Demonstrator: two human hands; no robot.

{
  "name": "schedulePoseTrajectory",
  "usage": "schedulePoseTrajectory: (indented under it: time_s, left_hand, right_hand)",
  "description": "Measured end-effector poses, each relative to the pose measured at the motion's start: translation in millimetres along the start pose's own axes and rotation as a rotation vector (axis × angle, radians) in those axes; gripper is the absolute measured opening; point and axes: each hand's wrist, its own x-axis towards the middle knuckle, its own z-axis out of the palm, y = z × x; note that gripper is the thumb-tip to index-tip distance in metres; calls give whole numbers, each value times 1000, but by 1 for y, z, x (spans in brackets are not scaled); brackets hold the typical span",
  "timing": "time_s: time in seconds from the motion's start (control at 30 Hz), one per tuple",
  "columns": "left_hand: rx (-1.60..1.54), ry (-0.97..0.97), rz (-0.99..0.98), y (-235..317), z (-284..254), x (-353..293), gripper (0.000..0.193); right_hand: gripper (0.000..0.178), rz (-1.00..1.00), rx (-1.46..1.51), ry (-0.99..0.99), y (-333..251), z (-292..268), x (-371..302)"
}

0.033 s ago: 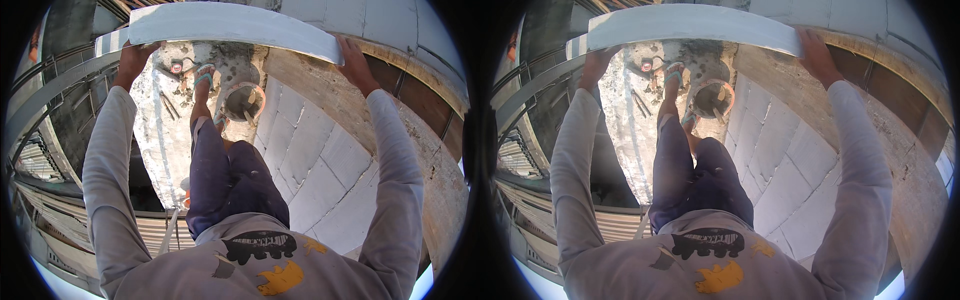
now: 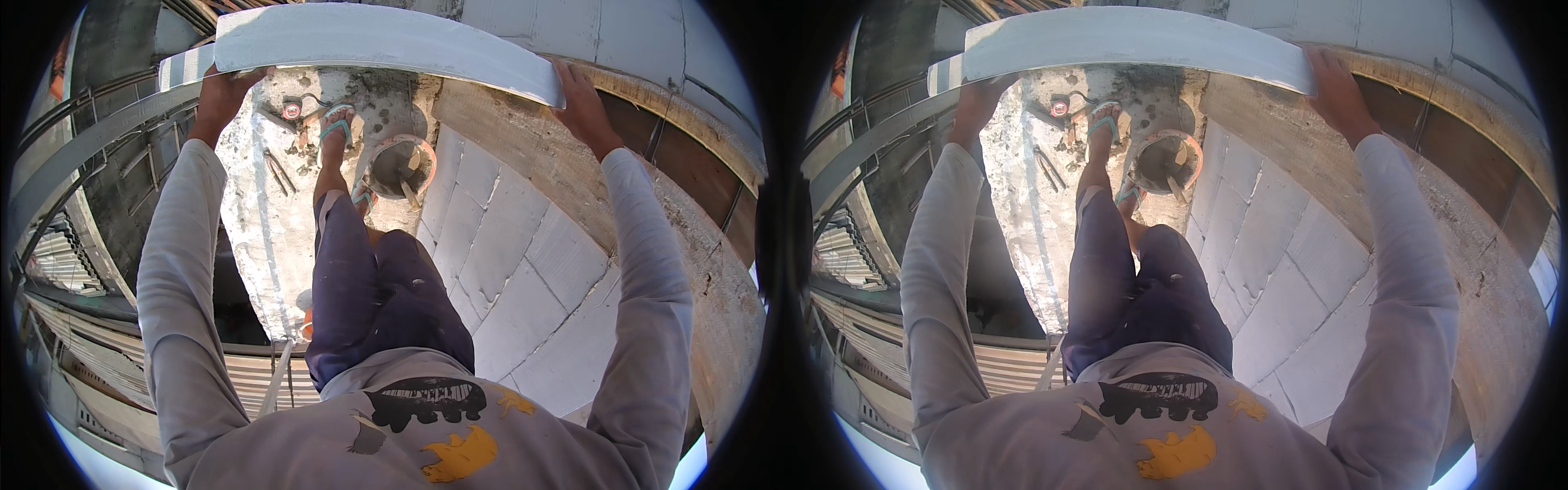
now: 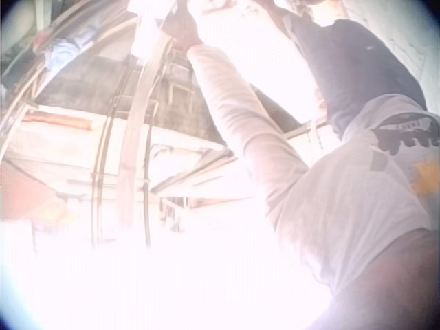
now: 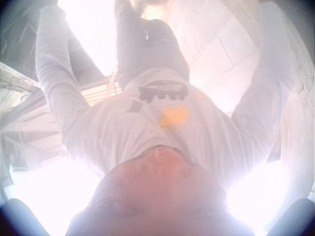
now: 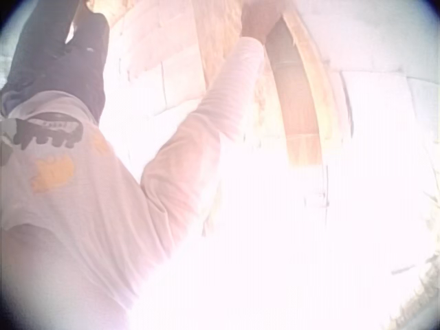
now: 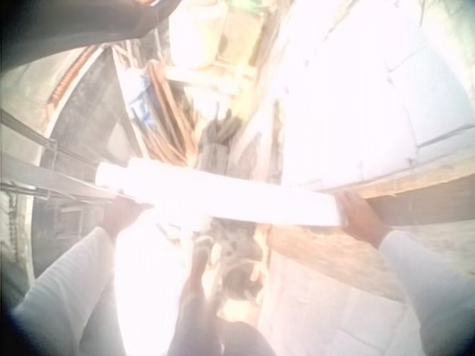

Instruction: The person measures a wall section with a tape measure, then picks up a white rectangular tile and applies mortar to its back using a trowel. The tile is placed onto the wall and pressed into position.

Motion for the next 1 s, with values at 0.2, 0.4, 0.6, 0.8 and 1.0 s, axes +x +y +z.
schedulePoseTrajectory:
  time_s: [0.2,0.4,0.6,0.8,1.0]
  left_hand:
    - [-33,-20,-15,7,-2,1,42]
    - [-15,15,54,-5,-1,2,39]
    - [47,18,63,-17,2,7,39]
    - [93,6,15,-14,5,6,44]
    - [77,-16,48,-13,4,12,51]
  right_hand:
    - [89,5,-4,2,-2,-2,-1]
    - [90,-9,-19,-31,3,-2,2]
    - [90,-30,-25,-35,5,-2,0]
    - [90,-86,-65,54,12,11,0]
    - [88,-125,-124,150,23,24,1]
